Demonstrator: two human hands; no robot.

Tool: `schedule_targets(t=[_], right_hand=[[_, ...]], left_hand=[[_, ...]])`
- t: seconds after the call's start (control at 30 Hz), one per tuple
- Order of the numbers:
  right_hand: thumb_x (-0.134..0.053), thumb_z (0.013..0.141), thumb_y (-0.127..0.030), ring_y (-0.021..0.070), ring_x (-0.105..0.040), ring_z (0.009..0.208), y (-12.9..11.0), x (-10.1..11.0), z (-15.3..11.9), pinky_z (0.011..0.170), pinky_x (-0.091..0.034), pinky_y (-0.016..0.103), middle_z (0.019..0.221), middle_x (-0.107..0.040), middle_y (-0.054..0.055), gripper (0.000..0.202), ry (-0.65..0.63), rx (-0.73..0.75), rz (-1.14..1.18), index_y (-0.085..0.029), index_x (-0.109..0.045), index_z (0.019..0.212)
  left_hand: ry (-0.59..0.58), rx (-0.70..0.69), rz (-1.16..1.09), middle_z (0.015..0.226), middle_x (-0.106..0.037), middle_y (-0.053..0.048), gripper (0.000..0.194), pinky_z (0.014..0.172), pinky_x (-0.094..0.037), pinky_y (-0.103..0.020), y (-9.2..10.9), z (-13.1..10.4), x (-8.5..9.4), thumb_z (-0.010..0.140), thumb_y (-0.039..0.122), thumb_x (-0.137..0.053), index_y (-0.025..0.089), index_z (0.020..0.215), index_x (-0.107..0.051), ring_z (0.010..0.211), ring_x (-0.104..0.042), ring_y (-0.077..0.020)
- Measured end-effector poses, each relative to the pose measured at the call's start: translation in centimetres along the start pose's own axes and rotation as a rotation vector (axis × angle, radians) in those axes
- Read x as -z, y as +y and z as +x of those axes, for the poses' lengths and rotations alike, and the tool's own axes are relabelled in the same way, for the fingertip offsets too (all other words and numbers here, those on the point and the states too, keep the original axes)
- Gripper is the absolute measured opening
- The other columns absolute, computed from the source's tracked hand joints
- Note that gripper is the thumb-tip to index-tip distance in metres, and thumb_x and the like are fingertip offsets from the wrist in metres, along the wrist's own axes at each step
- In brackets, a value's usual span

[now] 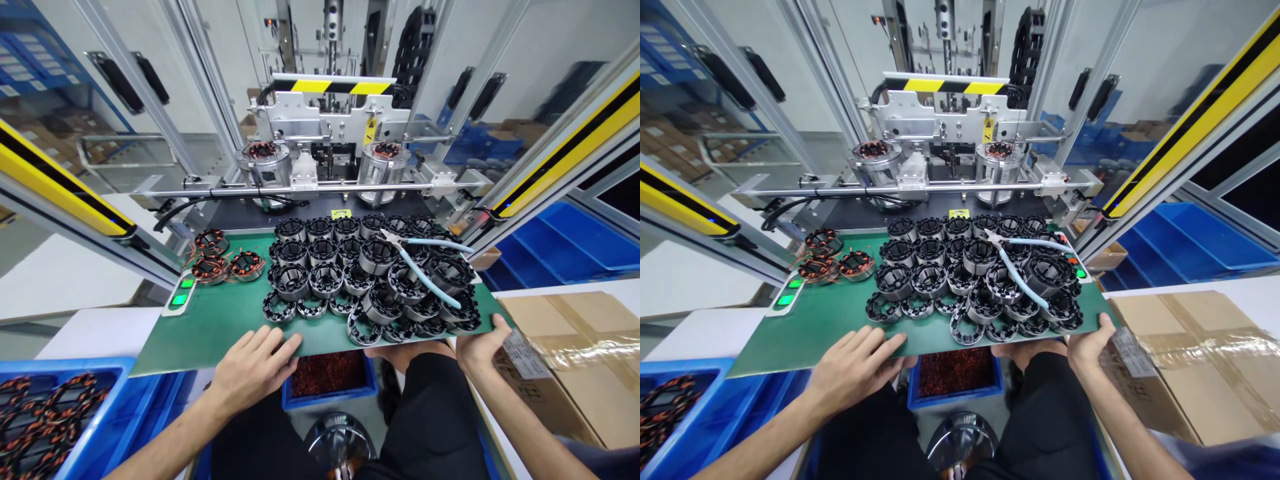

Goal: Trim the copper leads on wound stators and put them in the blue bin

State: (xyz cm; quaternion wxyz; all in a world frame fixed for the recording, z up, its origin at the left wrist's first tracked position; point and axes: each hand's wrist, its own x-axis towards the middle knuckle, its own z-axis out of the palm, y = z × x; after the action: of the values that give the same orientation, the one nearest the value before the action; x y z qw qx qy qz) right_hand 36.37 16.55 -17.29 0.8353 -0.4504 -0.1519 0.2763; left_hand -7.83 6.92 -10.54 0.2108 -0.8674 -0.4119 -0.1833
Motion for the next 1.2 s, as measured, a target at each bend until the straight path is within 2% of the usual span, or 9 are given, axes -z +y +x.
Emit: schedule_targets(t=[0.4,0.57,0.67,0.9,1.2], right_hand=[[-0.062,0.078,-0.049,0.0227,-0.066,0.122,0.34,0.00,0.39,0.108,-0.056,0.037,0.113,-0.077,0.000,0.032,0.012,0.033,0.001,-0.023,-0.069,0.096],[-0.058,0.078,-0.049,0.0216,-0.069,0.116,0.42,0.01,0.55,0.114,-0.052,0.036,0.103,-0.077,-0.001,0.034,0.020,0.017,-0.006,-0.022,-0.070,0.095],[-0.058,0.078,-0.050,0.0221,-0.069,0.117,0.41,0.00,0.55,0.113,-0.052,0.037,0.101,-0.076,0.000,0.034,0.014,0.015,-0.015,-0.023,-0.070,0.095],[-0.058,0.078,-0.054,0.0263,-0.065,0.125,0.15,-0.22,0.26,0.108,-0.056,0.043,0.117,-0.075,0.003,0.042,-0.017,0.012,-0.035,-0.021,-0.071,0.100],[-0.057,0.079,-0.054,0.0254,-0.065,0.126,0.08,-0.14,0.26,0.110,-0.055,0.043,0.116,-0.076,0.002,0.041,-0.027,0.001,-0.046,-0.021,-0.071,0.098]], left_hand=[[-0.010,0.000,-0.003,0.087,-0.060,-0.004,0.022,0.074,-0.036,-0.036,-0.04,0.07,0.11,0.102,0.034,-0.064,0.020,0.119,-0.066,0.082,-0.053,-0.0223],[-0.008,-0.001,-0.002,0.085,-0.059,-0.003,0.022,0.073,-0.036,-0.036,0.01,0.17,0.16,0.101,0.034,-0.066,0.020,0.118,-0.067,0.081,-0.051,-0.0223],[0.000,0.001,-0.003,0.085,-0.058,-0.003,0.021,0.073,-0.036,-0.036,0.02,0.33,0.25,0.102,0.035,-0.066,0.020,0.117,-0.067,0.081,-0.051,-0.0222],[-0.015,-0.004,0.007,0.084,-0.057,-0.002,0.024,0.073,-0.037,-0.037,0.07,0.15,0.17,0.099,0.033,-0.069,0.020,0.119,-0.067,0.080,-0.051,-0.0222],[-0.017,-0.009,0.020,0.085,-0.059,-0.002,0.025,0.073,-0.038,-0.036,-0.09,0.04,0.13,0.098,0.033,-0.070,0.021,0.119,-0.067,0.080,-0.053,-0.0209]])
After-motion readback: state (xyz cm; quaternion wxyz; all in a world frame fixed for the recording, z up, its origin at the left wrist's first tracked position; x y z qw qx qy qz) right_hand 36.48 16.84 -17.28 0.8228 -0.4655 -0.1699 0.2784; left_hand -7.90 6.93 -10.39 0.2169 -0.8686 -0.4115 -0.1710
